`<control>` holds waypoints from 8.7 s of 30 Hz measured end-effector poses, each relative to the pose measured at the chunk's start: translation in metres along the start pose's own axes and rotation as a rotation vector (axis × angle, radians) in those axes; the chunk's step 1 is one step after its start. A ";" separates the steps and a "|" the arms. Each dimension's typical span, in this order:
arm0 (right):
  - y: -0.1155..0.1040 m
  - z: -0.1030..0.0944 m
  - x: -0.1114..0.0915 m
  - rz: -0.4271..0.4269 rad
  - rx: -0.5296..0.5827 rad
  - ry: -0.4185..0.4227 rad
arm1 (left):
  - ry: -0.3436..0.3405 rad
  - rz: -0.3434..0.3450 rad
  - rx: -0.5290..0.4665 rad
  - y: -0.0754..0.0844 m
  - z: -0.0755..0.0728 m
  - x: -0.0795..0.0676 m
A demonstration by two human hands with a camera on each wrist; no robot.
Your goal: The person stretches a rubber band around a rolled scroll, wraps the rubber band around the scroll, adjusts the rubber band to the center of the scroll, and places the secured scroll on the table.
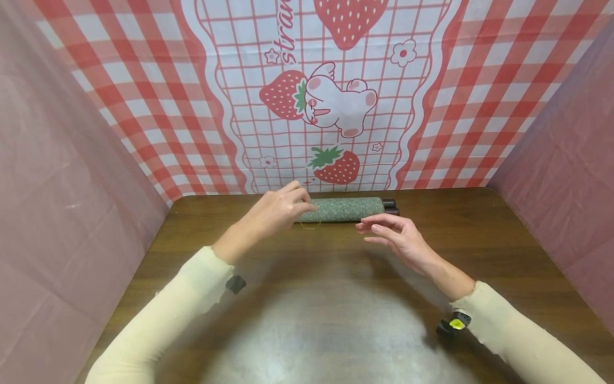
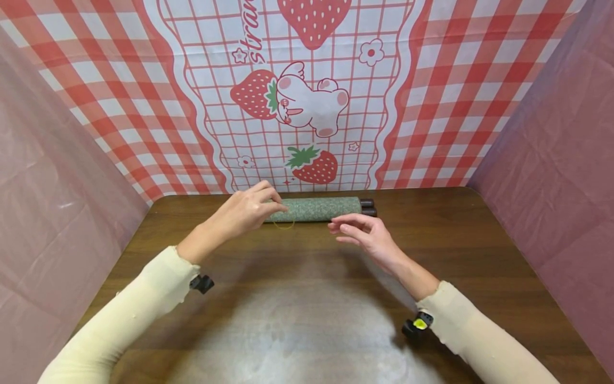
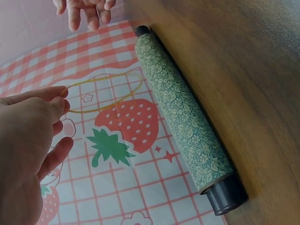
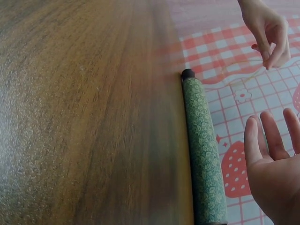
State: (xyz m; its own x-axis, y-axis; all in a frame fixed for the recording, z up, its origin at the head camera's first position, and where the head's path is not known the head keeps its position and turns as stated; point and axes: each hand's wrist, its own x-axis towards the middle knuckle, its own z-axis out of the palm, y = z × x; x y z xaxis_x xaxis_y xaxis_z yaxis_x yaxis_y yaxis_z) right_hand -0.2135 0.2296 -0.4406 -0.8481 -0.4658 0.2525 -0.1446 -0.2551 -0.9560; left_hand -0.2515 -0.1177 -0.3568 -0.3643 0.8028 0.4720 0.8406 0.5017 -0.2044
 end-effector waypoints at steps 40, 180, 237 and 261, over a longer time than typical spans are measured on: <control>-0.002 0.002 0.003 -0.011 0.000 0.020 | 0.105 -0.046 -0.185 -0.007 0.004 0.014; 0.011 0.044 0.025 0.131 -0.237 -0.153 | 0.177 -0.005 -0.351 0.024 0.016 0.057; -0.022 0.038 0.037 -0.393 0.009 -0.166 | -0.197 -0.123 -0.364 0.021 0.102 0.020; -0.019 0.037 0.039 -0.366 0.134 -0.240 | -0.094 -0.178 -0.408 0.033 0.072 0.027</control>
State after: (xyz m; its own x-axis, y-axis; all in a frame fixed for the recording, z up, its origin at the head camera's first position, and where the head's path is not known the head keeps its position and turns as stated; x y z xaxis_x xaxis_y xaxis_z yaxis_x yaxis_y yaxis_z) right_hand -0.2244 0.1847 -0.4073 -0.6093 -0.5035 0.6126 -0.3320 -0.5396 -0.7737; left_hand -0.2625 -0.0561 -0.4121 -0.5361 0.7509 0.3857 0.8441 0.4812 0.2365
